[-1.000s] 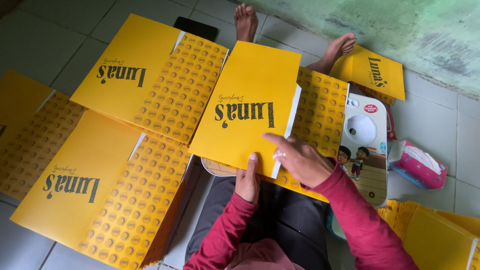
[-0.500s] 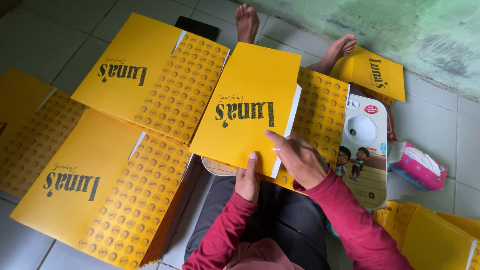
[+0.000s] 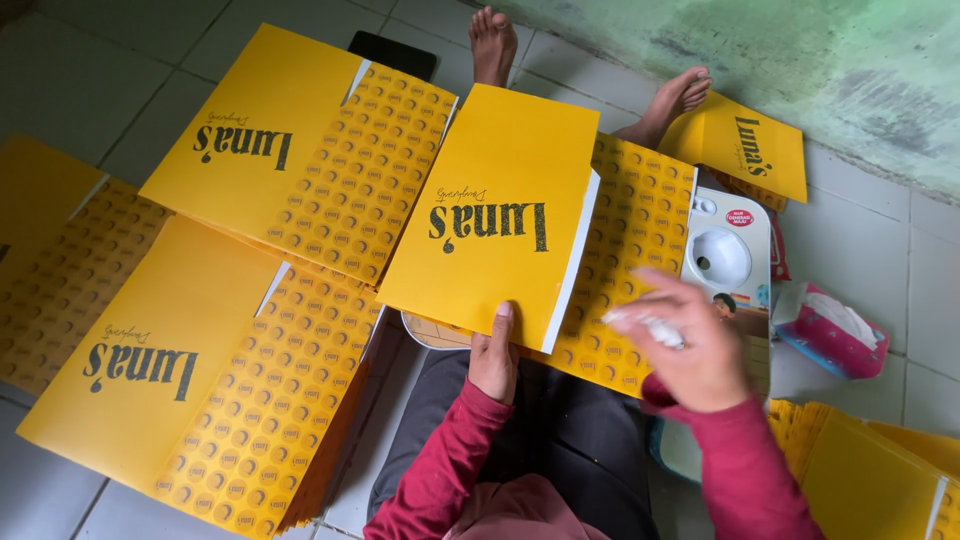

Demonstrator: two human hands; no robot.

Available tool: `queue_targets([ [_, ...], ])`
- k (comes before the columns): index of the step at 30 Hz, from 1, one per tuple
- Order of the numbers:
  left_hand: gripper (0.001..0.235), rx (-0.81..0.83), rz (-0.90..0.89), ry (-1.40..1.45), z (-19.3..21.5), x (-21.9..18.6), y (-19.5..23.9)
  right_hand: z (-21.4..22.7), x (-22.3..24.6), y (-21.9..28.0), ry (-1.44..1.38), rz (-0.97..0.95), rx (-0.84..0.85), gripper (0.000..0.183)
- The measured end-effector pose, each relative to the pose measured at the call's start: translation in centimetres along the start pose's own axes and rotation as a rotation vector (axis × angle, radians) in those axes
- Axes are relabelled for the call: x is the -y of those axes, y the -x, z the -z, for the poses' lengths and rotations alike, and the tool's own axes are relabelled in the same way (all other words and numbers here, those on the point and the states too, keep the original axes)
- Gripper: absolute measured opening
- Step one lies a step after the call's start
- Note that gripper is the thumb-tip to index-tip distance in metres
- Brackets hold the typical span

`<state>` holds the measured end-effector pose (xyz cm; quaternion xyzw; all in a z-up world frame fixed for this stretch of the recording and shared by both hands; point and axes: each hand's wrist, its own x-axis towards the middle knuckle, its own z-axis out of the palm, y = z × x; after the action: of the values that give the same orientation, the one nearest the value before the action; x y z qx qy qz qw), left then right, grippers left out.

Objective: The person sits on the floor and applies a white adhesive to the inner flaps of yellow cardboard boxes using a small brush. They then press the flaps to secure them and repeat the process on multiple boxes.

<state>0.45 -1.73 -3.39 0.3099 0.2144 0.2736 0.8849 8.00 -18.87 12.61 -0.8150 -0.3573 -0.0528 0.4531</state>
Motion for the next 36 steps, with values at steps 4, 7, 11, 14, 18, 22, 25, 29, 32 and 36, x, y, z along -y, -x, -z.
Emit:
queue_targets([
  [4, 0.057, -0.021, 0.028, 0.019, -1.4, -1.5, 0.7, 3.2, 0.2, -1.7, 0.302, -0.139, -0.135, 0.048],
  [7, 0.057, -0.002, 0.032, 0.087, -1.2, -1.2, 0.8, 4.0, -3.4, -1.9, 0.44, -0.301, -0.235, 0.034],
  [11, 0.048, -0.009, -0.003, 0.022, -0.3, 0.0, 0.0, 0.6, -3.8, -2.1, 0.279, -0.011, -0.162, 0.037],
  [14, 0.038, 0.026, -0.003, -0.033, 0.2, 0.2, 0.2, -2.6, -1.8, -2.8, 0.208, 0.166, -0.082, 0.048],
  [18, 0.039, 0.034, 0.003, -0.018, 0.0, -0.2, 0.4, -7.1, -4.0, -4.2, 0.292, 0.46, 0.027, 0.055],
  [22, 0.037, 0.045, 0.0, 0.0, -0.6, -1.1, 0.5, -6.2, -1.2, -4.8, 0.44, 0.496, 0.186, 0.07],
  [25, 0.037, 0.016, -0.005, 0.009, -0.6, -0.6, 0.7, -5.9, -1.1, -3.8, 0.446, 0.424, 0.291, 0.078],
  [29, 0.036, 0.031, -0.004, 0.001, -0.5, -1.0, 0.4, -4.1, 0.5, -3.6, 0.118, 0.227, 0.365, 0.081],
  [32, 0.036, 0.033, -0.022, -0.007, -0.5, -0.9, 0.4, -1.9, 1.2, -4.7, 0.128, 0.204, 0.274, 0.081],
  [36, 0.036, 0.042, -0.024, -0.003, -1.0, -1.5, 0.7, -3.5, -2.4, -4.9, 0.239, 0.246, 0.23, 0.077],
])
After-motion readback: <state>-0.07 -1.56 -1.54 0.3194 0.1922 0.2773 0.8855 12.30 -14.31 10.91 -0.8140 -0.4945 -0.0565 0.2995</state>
